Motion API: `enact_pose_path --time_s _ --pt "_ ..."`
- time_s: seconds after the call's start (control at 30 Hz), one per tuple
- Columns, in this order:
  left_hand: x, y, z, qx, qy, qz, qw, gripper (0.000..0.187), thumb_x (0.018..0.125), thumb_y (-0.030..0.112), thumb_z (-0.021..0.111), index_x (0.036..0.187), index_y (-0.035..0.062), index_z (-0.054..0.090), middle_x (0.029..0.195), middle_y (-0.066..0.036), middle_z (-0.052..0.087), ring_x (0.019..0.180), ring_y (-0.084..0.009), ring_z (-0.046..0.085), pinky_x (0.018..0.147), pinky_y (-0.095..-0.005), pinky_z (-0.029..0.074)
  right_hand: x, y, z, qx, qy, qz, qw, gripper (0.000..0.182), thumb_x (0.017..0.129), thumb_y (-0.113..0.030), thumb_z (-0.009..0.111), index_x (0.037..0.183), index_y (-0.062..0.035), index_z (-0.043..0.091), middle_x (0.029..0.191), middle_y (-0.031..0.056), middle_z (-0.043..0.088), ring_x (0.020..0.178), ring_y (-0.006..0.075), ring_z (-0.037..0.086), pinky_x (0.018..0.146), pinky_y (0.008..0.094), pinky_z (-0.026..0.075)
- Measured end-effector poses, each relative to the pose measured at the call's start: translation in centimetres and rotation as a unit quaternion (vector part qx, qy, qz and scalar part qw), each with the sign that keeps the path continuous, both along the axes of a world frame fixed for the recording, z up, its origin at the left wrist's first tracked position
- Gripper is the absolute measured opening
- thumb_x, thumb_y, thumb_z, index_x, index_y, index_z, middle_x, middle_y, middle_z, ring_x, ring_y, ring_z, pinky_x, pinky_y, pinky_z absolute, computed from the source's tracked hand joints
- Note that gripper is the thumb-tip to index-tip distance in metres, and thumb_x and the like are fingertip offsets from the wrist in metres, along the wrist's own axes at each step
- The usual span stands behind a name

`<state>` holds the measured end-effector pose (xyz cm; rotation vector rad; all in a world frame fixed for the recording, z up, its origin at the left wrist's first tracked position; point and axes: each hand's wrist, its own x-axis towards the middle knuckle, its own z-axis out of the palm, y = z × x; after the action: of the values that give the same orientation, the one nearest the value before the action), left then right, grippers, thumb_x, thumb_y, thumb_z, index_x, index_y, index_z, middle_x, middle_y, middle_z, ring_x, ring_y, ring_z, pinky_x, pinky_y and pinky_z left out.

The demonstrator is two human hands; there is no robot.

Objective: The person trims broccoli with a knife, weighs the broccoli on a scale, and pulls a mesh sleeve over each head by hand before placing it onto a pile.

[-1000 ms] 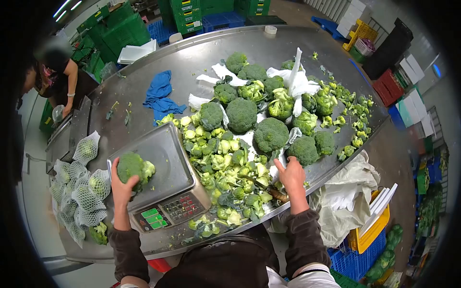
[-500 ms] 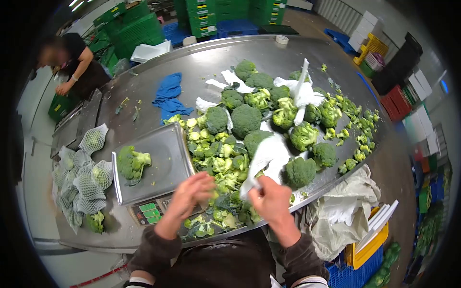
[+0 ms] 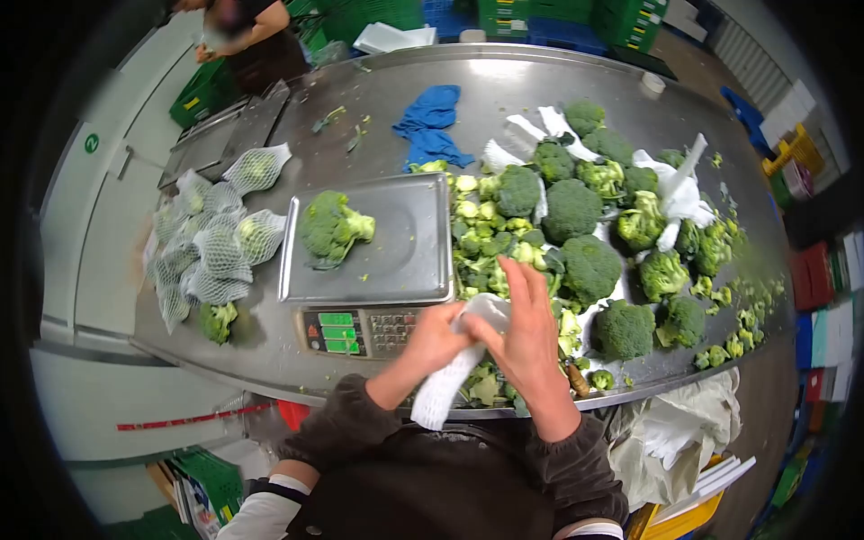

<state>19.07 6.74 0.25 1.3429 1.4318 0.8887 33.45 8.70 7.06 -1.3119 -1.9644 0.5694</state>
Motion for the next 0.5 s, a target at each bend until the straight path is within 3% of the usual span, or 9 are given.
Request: enact_pose_path --time_s 0.07,0.1,0.13,0.2,0.23,0.33,0.37,0.43,0.5 --pt "-0.6 -0.3 -0.3 -0.048 -0.056 -0.046 0.996 0.027 0.074 0.019 0.068 0.093 -0.0008 0.063 0.079 -0.011 0.066 0.069 -0.0185 0.064 0.063 -0.0318 0.05 -0.6 0.9 -2.5 -0.006 0.059 0.03 0.998 0.032 0.077 -0.008 0.066 0.108 -0.0019 0.058 0.088 0.0097 0.062 0.074 0.0228 0.062 0.066 0.0308 0.049" --pt "-1.2 -0.5 0.0 -0.048 -0.058 -0.039 0.996 0.027 0.074 0.019 0.068 0.093 -0.0008 0.063 0.079 -0.011 0.066 0.069 -0.0185 0.064 0.063 -0.0318 0.05 -0.6 1.2 -3.3 -0.007 0.057 0.037 0.998 0.032 0.077 -0.008 0.066 0.108 -0.0019 0.058 0.088 0.0097 0.062 0.074 0.0228 0.062 0.066 0.0308 0.049" --pt "-1.9 -0.6 0.2 -0.161 -0.249 -0.027 0.955 0.03 0.08 0.023 0.063 0.098 -0.0013 0.061 0.082 -0.01 0.066 0.069 -0.0183 0.064 0.064 -0.0311 0.051 -0.6 1.4 -3.8 -0.08 0.155 -0.005 0.985 0.026 0.079 -0.007 0.063 0.104 -0.0008 0.06 0.082 0.0058 0.062 0.07 0.016 0.059 0.064 0.0264 0.047" --pt "-3.1 -1.6 3.5 -0.317 -0.565 0.02 0.761 0.043 0.094 0.035 0.044 0.112 -0.0034 0.053 0.094 -0.008 0.064 0.074 -0.0171 0.064 0.069 -0.0302 0.053 -1.2 1.4 -3.9 -0.19 0.313 -0.06 0.929 0.019 0.086 -0.009 0.058 0.102 0.0014 0.062 0.075 -0.0008 0.06 0.067 0.0034 0.052 0.061 0.0191 0.042" --pt "-3.7 -1.5 3.0 -0.311 -0.608 0.051 0.729 0.048 0.097 0.037 0.035 0.117 -0.0034 0.049 0.101 -0.009 0.062 0.085 -0.0159 0.062 0.075 -0.0305 0.051 -1.3 1.4 -4.1 -0.22 0.339 -0.057 0.913 0.022 0.088 -0.012 0.056 0.104 0.0016 0.062 0.078 0.0016 0.062 0.066 0.0056 0.055 0.061 0.02 0.044" --pt "-5.1 -2.1 0.1 -0.198 -0.414 0.031 0.888 0.049 0.096 0.04 0.034 0.127 0.0031 0.044 0.118 -0.009 0.054 0.107 -0.0162 0.053 0.089 -0.0303 0.044 -3.7 0.9 -5.5 -0.372 0.446 -0.03 0.814 0.029 0.093 -0.017 0.048 0.112 0.0024 0.058 0.082 0.0008 0.061 0.068 0.0049 0.053 0.061 0.02 0.044" --pt "-5.0 -2.1 -1.4 -0.18 -0.399 0.018 0.899 0.048 0.097 0.036 0.037 0.133 0.0044 0.037 0.124 -0.009 0.05 0.111 -0.0167 0.049 0.093 -0.0311 0.04 -4.4 0.5 -6.2 -0.411 0.457 0.005 0.789 0.032 0.095 -0.02 0.046 0.114 0.0032 0.057 0.083 0.0015 0.062 0.07 0.0066 0.054 0.064 0.0206 0.044" --pt "-3.7 -2.8 -1.4 -0.12 -0.378 0.06 0.916 0.049 0.097 0.029 0.04 0.138 0.0032 0.028 0.128 -0.009 0.045 0.113 -0.0162 0.046 0.096 -0.031 0.037 -6.3 -0.6 -6.7 -0.377 0.383 0.059 0.841 0.032 0.094 -0.021 0.045 0.116 0.0 0.056 0.087 0.004 0.06 0.076 0.0112 0.055 0.067 0.0245 0.045" --pt "-3.7 -3.2 -4.2 -0.108 -0.404 0.104 0.902 0.052 0.097 0.025 0.042 0.14 0.0018 0.022 0.13 -0.01 0.041 0.114 -0.0153 0.043 0.096 -0.0298 0.036 -7.6 -0.1 -6.8 -0.23 0.133 0.054 0.963 0.032 0.092 -0.021 0.047 0.118 -0.0049 0.055 0.097 0.0087 0.055 0.083 0.0191 0.056 0.072 0.03 0.045"
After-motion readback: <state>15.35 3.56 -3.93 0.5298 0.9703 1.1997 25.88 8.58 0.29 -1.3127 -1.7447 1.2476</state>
